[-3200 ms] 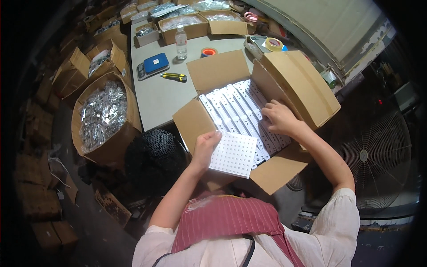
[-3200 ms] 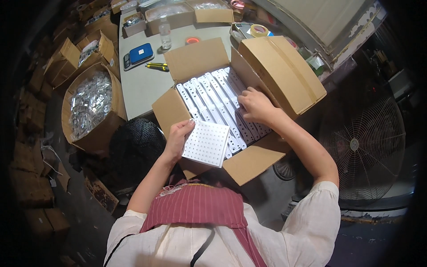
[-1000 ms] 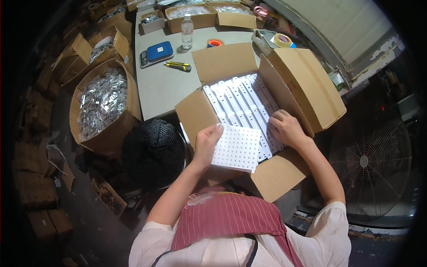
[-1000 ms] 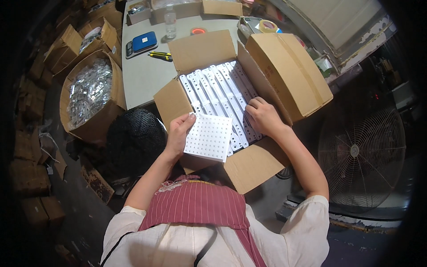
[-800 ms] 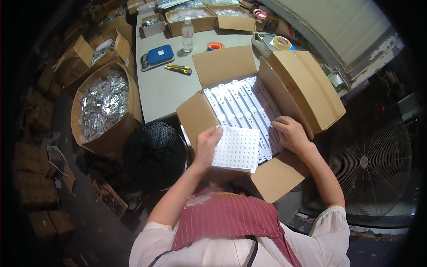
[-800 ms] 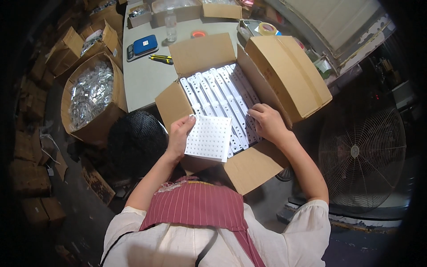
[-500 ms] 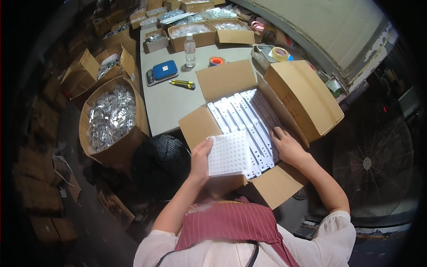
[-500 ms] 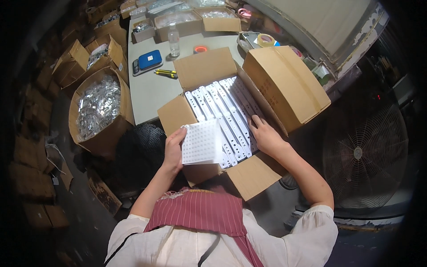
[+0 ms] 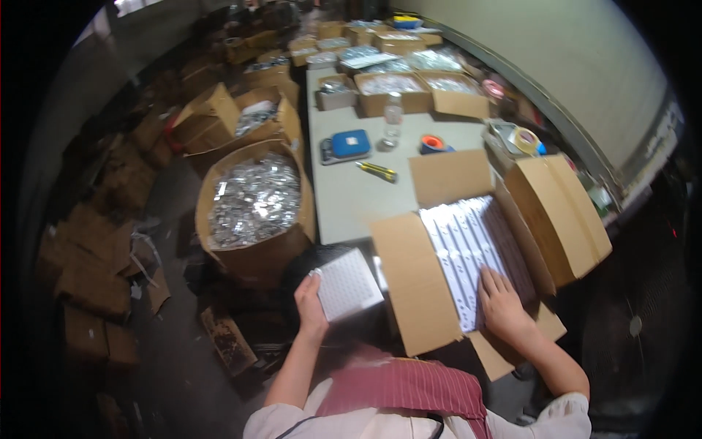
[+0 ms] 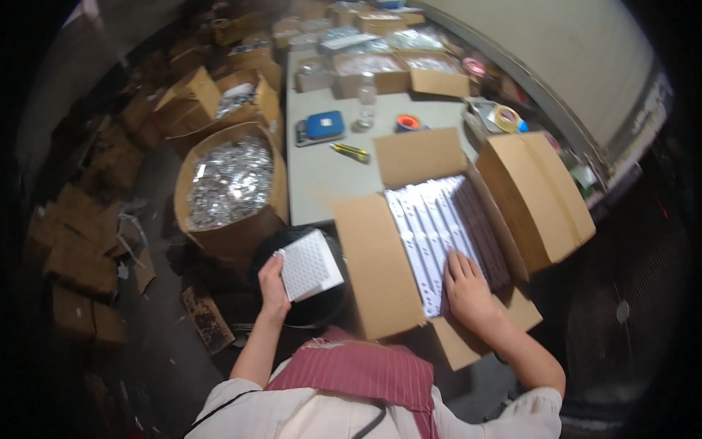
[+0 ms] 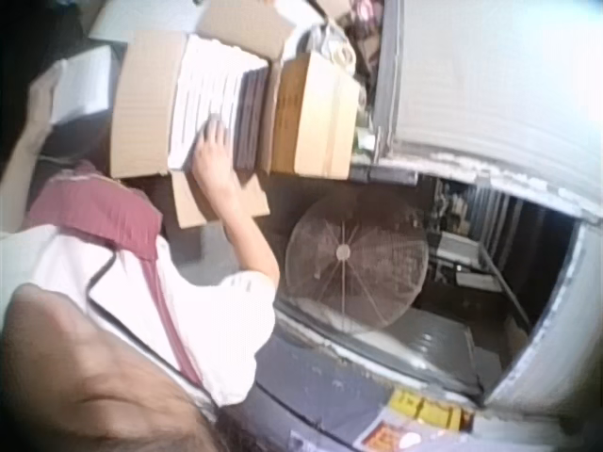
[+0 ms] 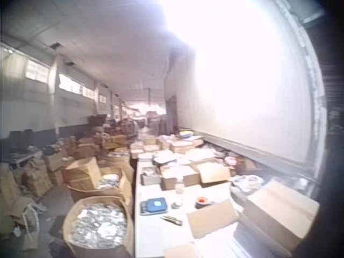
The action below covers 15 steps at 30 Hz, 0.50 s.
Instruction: The person opens cardboard boxes with a utility knife and transfers metal slide brackets between the boxes by hand while holding a sheet of stickers.
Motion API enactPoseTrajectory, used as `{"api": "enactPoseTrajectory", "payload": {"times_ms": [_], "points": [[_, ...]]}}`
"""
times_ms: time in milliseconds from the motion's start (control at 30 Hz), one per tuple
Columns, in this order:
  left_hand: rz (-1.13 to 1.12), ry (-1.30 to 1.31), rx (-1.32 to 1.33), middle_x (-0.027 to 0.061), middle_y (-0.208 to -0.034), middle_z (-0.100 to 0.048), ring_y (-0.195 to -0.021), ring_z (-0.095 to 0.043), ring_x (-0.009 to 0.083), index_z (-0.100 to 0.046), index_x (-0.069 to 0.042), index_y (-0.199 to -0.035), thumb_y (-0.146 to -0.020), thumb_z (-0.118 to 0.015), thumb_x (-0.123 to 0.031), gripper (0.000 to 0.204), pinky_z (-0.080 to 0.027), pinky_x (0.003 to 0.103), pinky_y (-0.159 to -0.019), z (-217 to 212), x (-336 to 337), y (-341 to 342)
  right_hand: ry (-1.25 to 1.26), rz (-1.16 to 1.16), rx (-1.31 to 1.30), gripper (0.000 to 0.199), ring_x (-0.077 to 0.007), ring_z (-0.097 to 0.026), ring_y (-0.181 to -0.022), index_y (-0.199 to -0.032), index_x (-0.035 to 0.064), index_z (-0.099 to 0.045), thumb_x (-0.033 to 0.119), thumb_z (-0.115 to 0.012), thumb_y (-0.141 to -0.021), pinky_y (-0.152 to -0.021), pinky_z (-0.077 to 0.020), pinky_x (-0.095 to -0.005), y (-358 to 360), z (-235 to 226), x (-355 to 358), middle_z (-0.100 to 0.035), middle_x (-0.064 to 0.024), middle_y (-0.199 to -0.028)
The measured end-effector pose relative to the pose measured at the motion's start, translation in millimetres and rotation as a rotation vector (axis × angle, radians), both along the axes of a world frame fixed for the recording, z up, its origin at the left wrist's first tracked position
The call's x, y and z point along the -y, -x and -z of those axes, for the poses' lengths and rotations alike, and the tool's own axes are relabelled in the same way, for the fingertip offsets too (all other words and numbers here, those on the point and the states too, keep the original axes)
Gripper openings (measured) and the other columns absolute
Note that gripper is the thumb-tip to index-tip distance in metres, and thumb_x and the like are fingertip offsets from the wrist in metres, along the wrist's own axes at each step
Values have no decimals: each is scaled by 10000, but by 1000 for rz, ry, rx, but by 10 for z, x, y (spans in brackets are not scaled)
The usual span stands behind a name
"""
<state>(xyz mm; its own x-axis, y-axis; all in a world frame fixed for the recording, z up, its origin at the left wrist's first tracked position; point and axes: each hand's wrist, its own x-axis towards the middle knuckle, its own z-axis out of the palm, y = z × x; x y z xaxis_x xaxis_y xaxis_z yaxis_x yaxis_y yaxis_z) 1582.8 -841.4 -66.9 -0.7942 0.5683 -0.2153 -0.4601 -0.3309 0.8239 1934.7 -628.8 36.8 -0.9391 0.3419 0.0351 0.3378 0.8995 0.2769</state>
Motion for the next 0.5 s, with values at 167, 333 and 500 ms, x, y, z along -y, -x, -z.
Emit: {"api": "enactPoseTrajectory", "payload": {"times_ms": [167, 333, 500], "points": [[-97, 117, 46, 121, -1096, -707, -1013, -678, 206, -635, 54, -1174, -1053, -486, -174, 298, -502, 342, -933, 15, 199, 247, 276, 70, -102, 565, -467, -480, -1281, -1288, -176, -507, 64, -602, -785, -1102, -395, -507, 172, -37, 125, -479, -338, -1391], [-277, -29, 66, 138, -1173, -678, -1085, -653, 227, -601, 72, -1224, -1062, -428, -143, 319, -489, 341, -960, -41, 84, 1217, 400, 91, -185, 636, -473, -454, -1279, -1336, -108, -489, -7, -625, -722, -1104, -399, -503, 249, -64, -23, -473, -290, -1412], [-489, -114, 125, 207, -1268, -619, -1194, -612, 325, -499, 92, -1298, -1025, -418, -121, 355, -489, 451, -1015, -32, -274, 2529, 510, 179, -276, 633, -459, -444, -1293, -1340, -75, -492, -80, -585, -714, -1138, -358, -492, 197, -83, -17, -483, -266, -1409]]}}
